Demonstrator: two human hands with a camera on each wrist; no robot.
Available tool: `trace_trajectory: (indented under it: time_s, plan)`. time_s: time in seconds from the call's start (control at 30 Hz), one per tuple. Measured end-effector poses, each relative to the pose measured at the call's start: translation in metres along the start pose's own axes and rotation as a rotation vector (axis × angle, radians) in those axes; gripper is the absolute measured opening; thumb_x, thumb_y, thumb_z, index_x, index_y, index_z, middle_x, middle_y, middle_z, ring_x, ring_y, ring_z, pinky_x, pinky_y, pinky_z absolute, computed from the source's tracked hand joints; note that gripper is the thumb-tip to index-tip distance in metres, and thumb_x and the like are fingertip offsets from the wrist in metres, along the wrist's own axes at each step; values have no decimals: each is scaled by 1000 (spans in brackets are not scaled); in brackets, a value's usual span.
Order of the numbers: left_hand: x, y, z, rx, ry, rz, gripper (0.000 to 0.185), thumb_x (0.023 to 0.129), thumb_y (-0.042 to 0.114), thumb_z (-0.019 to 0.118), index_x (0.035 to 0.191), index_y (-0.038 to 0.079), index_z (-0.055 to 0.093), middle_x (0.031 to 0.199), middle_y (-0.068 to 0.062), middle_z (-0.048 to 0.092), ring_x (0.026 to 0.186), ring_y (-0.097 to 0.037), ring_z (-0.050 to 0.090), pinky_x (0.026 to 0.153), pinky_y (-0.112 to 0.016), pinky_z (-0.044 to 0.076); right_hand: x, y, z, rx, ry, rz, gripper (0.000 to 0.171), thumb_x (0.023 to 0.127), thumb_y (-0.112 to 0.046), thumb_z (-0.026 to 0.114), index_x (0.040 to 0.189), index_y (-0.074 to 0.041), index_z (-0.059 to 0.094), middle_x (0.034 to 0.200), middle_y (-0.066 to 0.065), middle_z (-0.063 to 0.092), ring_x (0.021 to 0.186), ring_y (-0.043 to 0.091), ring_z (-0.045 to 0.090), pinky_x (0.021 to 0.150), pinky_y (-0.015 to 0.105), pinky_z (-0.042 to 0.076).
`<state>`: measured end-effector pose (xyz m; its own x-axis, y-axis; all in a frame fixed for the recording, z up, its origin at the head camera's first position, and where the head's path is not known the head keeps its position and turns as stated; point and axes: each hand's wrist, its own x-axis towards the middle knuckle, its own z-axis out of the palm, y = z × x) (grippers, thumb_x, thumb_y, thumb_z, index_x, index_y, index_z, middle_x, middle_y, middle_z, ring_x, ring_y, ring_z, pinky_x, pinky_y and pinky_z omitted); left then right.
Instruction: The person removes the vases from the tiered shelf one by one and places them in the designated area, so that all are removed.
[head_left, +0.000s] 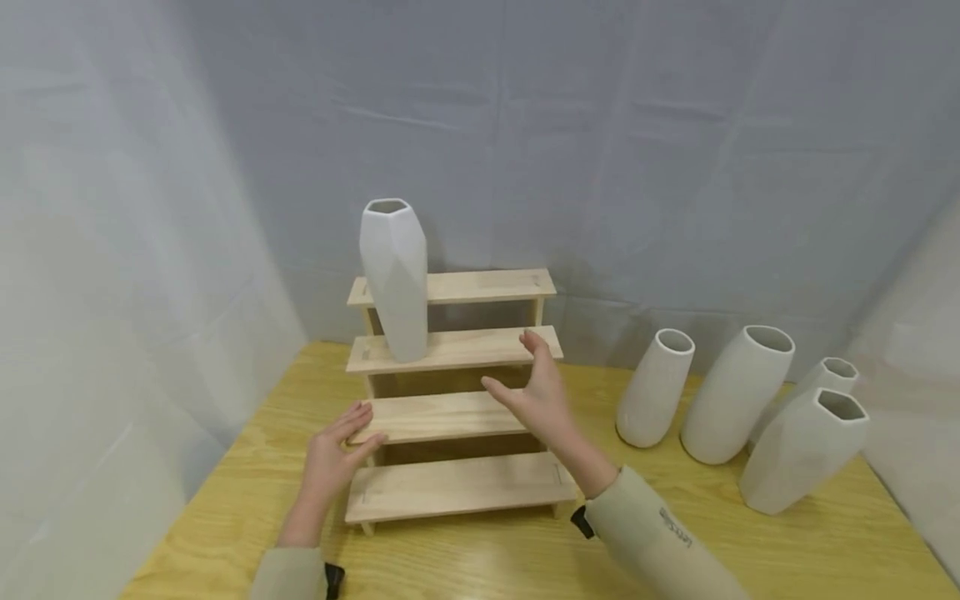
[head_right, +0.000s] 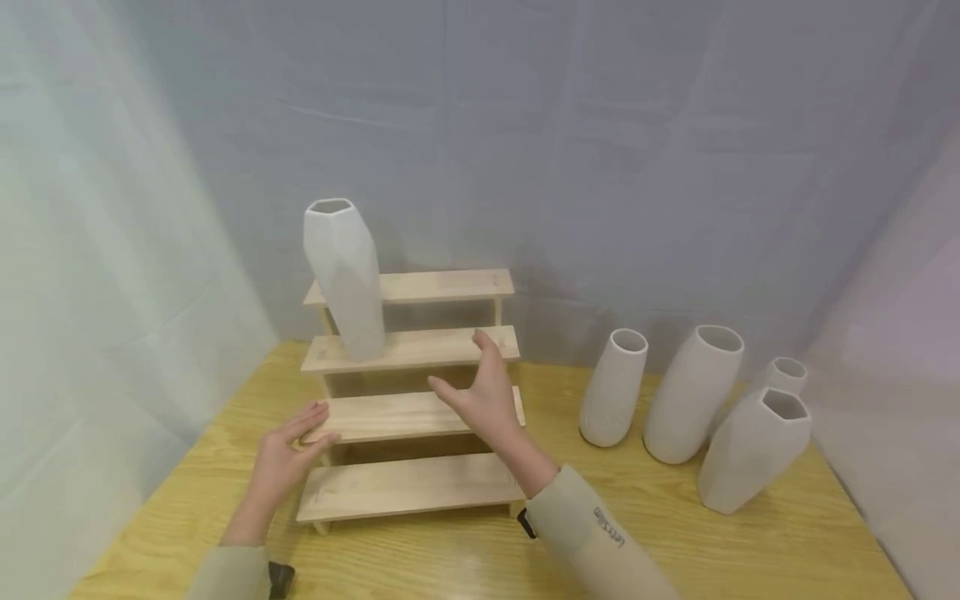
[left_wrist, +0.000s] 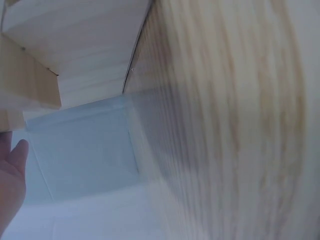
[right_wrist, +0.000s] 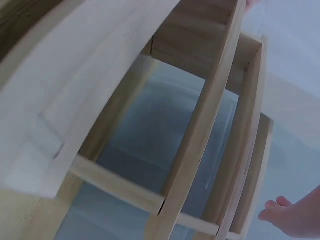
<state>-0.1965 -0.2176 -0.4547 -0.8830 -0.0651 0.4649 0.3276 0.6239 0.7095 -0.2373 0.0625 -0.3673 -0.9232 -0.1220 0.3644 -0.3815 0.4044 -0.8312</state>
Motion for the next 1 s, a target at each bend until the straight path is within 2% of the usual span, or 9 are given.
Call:
trace_trajectory:
  time_s: [0.27,0.47,0.6,0.83,1.0]
  plan:
    - [-2,0,1,-18,3,-10,45,72,18,74,107,-7,59,118,-15,54,116,-28,44,97,-34,33,15,-10,26,9,-50,-30,85,75,-35,70,137,-2,22,136,14,34,124,27,31,100,44,31]
    - [-1,-1,1,-21,-4,-24,47,72,20,73,109,-6,58,120,-14,52,117,-27,43,98,-35,32,26,-20,40,55,-81,-28,84,75,-31,71,137,-3,21,136,13,32,125,26,30,100,42,32]
    - [-1,0,-1,-17,-12,-33,48,73,21,73,110,-5,57,121,-14,51,118,-27,42,99,-36,31,35,-27,47,80,-67,-22,84,73,-27,72,137,-4,22,135,12,34,123,26,32,98,41,35]
    - [0,2,-1,3,-9,-5,46,73,18,72,110,-6,57,120,-14,52,117,-27,43,98,-35,33,50,-47,56,58,-76,-83,86,71,-24,75,135,0,24,134,16,35,122,27,34,99,39,34]
    - [0,2,1,-4,7,11,45,72,16,73,108,-6,58,118,-15,53,116,-28,44,97,-37,34,58,-61,61,52,-84,-85,85,72,-26,74,135,0,24,135,15,35,123,26,34,100,38,33]
